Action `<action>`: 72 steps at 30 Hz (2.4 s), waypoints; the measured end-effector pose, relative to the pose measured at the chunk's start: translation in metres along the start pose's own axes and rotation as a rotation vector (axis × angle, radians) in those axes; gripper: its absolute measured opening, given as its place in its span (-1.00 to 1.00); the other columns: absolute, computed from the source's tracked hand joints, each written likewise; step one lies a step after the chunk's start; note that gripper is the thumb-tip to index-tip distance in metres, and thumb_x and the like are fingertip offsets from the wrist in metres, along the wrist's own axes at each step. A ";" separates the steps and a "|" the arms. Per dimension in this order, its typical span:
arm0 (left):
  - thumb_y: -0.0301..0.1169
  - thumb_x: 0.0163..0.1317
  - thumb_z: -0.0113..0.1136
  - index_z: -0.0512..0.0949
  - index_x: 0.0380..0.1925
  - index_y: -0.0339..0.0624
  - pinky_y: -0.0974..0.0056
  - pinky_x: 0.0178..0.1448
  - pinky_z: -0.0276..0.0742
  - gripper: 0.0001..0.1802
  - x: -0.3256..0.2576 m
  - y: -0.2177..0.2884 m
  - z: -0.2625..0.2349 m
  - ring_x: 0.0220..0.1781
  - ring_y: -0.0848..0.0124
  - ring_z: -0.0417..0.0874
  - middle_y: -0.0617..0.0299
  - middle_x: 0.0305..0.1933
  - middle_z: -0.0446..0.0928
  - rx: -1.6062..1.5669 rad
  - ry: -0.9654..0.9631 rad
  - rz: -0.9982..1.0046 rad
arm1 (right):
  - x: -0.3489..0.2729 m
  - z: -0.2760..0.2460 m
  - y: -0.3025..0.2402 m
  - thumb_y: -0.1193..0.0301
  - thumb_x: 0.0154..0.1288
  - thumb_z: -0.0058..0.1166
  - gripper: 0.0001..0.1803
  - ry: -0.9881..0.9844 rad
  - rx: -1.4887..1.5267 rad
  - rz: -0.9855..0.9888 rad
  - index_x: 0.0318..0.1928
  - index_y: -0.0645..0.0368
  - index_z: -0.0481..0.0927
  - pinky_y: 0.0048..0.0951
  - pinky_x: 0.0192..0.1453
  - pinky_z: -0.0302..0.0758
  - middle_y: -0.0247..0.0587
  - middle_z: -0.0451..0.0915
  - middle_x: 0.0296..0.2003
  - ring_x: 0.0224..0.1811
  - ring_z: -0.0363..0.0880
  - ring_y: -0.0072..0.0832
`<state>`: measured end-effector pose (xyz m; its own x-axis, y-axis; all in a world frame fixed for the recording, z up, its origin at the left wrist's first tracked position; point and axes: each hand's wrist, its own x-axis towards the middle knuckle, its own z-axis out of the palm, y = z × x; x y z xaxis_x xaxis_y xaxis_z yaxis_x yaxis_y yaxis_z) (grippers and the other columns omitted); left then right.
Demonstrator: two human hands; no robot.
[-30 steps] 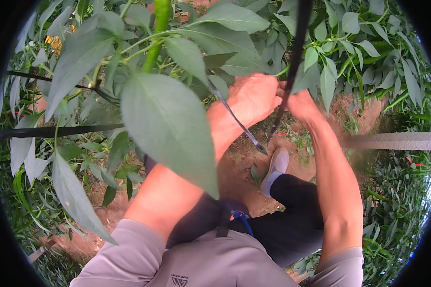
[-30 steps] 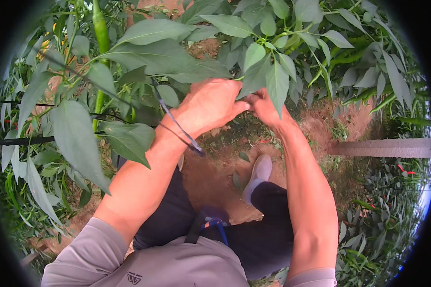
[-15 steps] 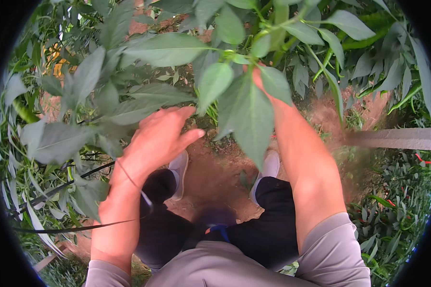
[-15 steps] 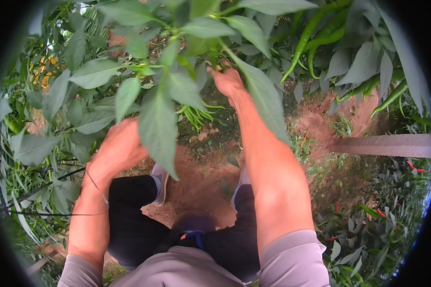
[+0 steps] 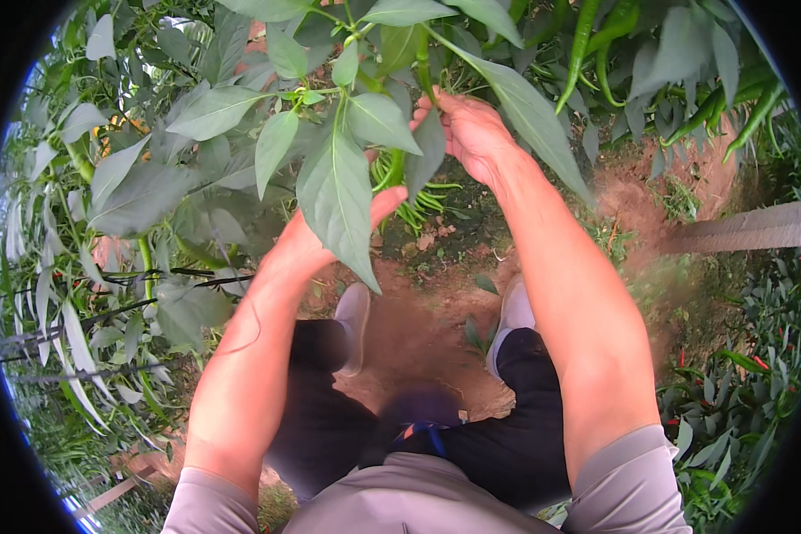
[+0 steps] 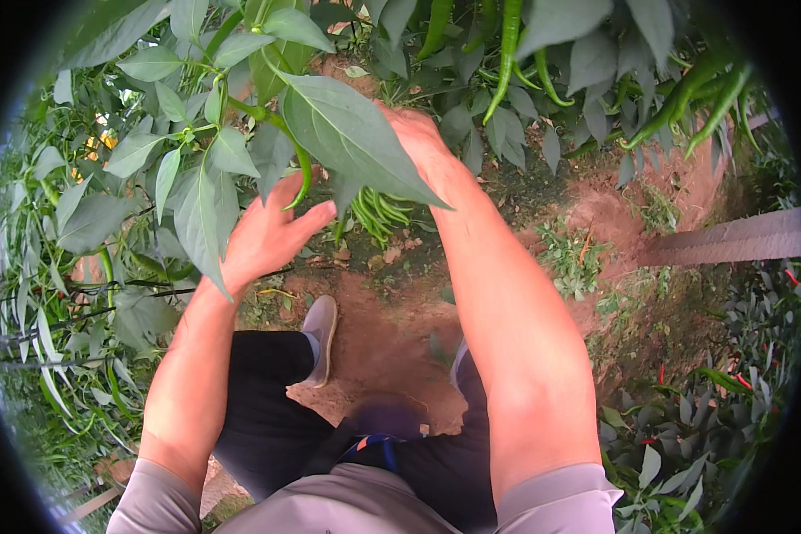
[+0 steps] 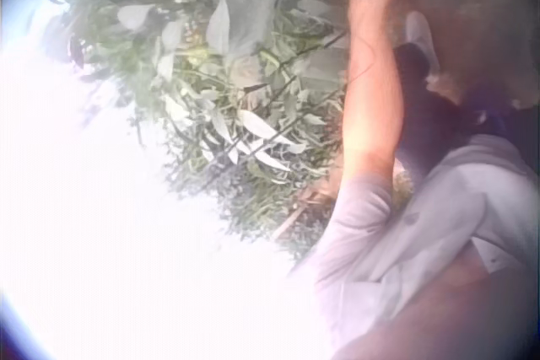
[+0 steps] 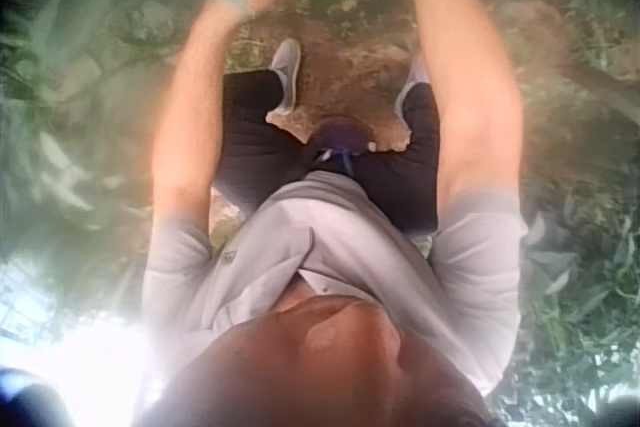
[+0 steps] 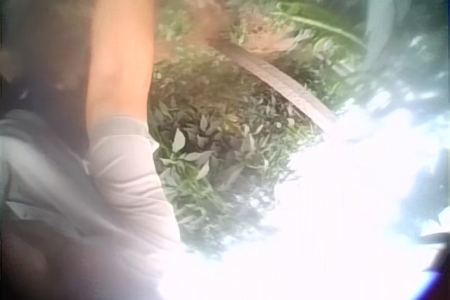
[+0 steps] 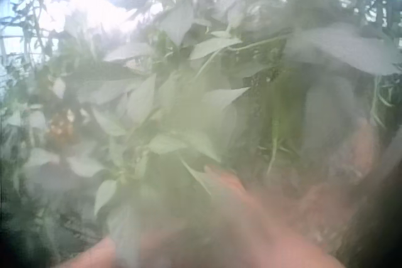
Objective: The person harvests green chili peppers from plants in a greenhouse by hand. They reach into the foliage, pull peppers from the stems, and gather them into a growing bundle held in one hand while continuing to pick more.
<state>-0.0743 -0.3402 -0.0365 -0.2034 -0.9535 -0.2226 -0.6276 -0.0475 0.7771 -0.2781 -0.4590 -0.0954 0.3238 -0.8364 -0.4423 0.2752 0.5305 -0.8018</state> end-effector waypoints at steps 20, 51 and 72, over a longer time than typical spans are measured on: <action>-0.40 0.57 -0.01 0.52 -0.09 -0.39 0.22 -0.24 0.66 -0.77 0.002 0.042 0.059 -0.33 0.37 0.63 0.15 -0.30 0.56 -0.546 -0.156 -0.186 | -0.046 0.008 -0.011 0.45 0.53 -0.18 -0.68 0.229 0.304 -0.052 0.05 0.25 0.65 -0.17 -0.12 0.62 -0.01 0.67 -0.18 -0.18 0.63 -0.30; -0.21 0.54 0.22 0.57 -0.22 -0.09 0.47 -0.51 0.05 -0.78 -0.051 0.069 0.047 -0.57 0.73 0.22 0.58 -0.52 0.38 -0.774 -0.157 -0.358 | -0.079 -0.002 -0.004 0.08 0.59 0.06 -0.49 0.304 -0.019 0.056 0.37 0.07 0.48 -0.08 0.24 0.55 -0.25 0.61 0.15 0.14 0.60 -0.29; -0.22 0.54 0.24 0.49 -0.36 -0.06 0.46 -0.53 0.01 -0.72 -0.050 0.061 0.063 -0.59 0.76 0.15 0.60 -0.54 0.29 -0.685 -0.208 -0.331 | 0.031 -0.135 -0.006 0.09 0.42 0.24 -0.42 0.451 -0.337 -0.149 0.20 0.32 0.64 -0.11 0.19 0.51 0.02 0.66 0.08 0.12 0.57 -0.28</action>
<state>-0.1499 -0.2765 -0.0153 -0.2657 -0.7859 -0.5584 -0.0909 -0.5562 0.8260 -0.3918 -0.5067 -0.1589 -0.1341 -0.9139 -0.3833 -0.0391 0.3913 -0.9194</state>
